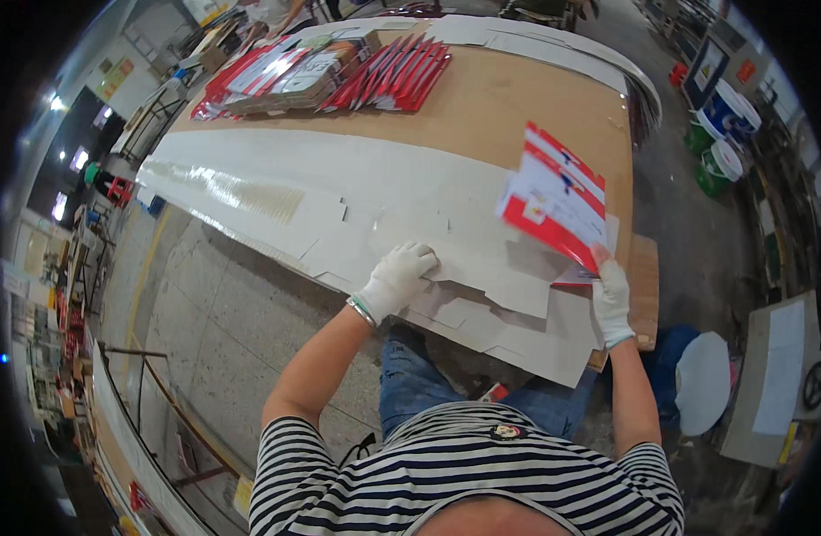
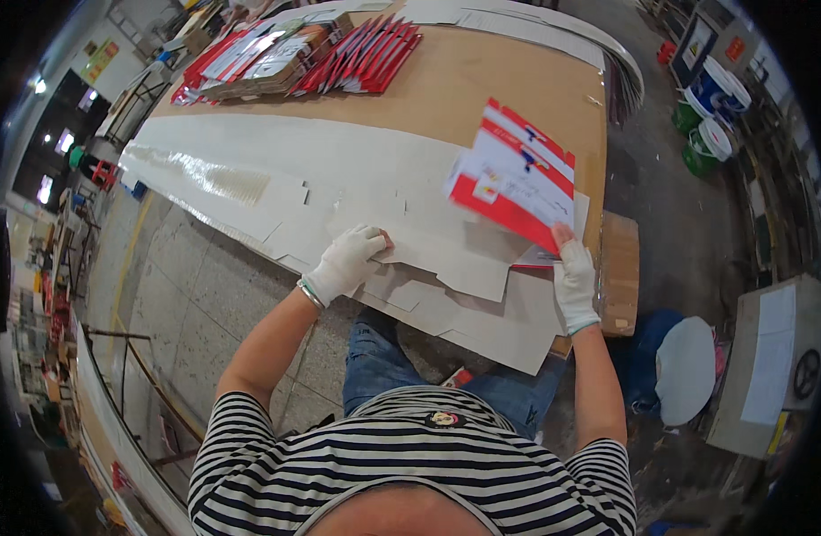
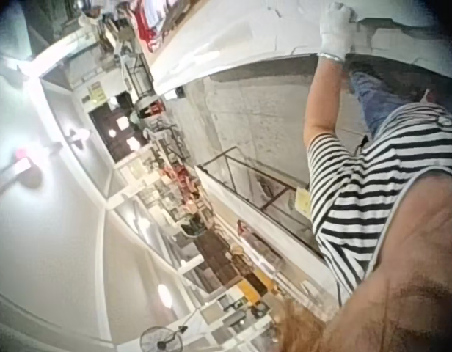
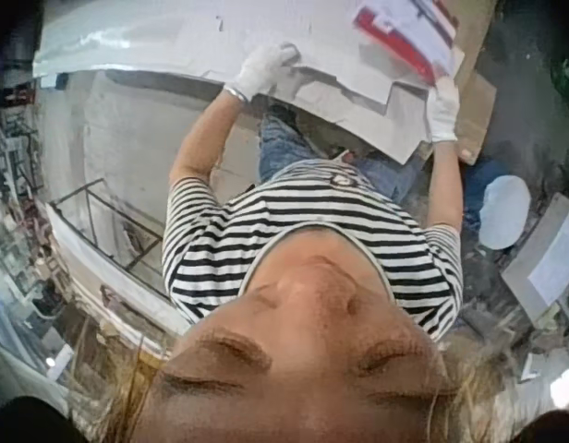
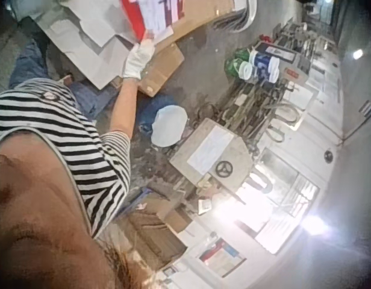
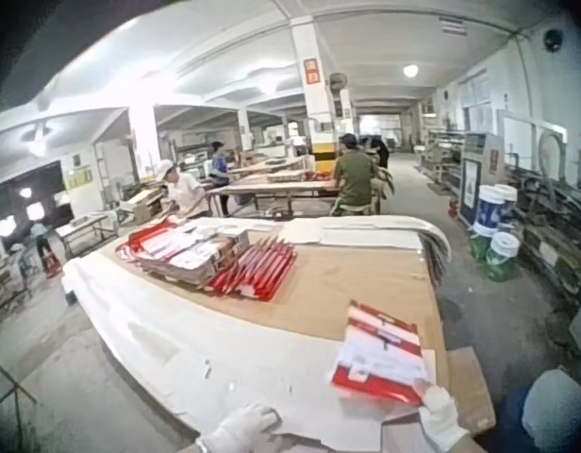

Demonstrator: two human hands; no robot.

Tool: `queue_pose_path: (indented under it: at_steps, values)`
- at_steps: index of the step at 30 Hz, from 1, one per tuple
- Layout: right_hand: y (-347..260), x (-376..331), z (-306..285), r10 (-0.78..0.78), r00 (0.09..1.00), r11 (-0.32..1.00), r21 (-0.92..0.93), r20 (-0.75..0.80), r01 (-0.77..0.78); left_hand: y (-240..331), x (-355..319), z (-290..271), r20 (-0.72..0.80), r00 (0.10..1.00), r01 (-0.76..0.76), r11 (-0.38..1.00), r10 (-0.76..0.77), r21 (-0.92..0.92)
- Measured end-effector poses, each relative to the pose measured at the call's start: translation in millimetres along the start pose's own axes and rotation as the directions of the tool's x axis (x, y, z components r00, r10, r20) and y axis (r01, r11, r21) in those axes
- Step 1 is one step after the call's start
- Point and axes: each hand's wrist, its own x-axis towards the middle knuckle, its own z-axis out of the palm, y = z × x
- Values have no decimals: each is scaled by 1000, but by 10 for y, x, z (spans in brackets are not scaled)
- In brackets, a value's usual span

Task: The person folds cardboard box blanks along their crease lines and flaps by hand on a workbench.

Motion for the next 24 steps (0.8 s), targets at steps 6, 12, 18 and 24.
queue_pose_path:
  at_steps: [6,12,18,24]
  values:
    - [130,-216,114,-98,994,989,-108,42,102,-327,173,203,-73,993,-116,918,95,-379]
    - [43,-297,67,295,955,950,113,-23,-291,-58,391,242,-10,935,302,814,-353,-497]
    - [-20,-219,72,-46,969,954,-277,243,115,131,505,346,-41,954,297,955,-296,11]
    - [-592,96,573,-102,850,893,-329,517,307,44,469,576,-77,995,77,978,-63,193]
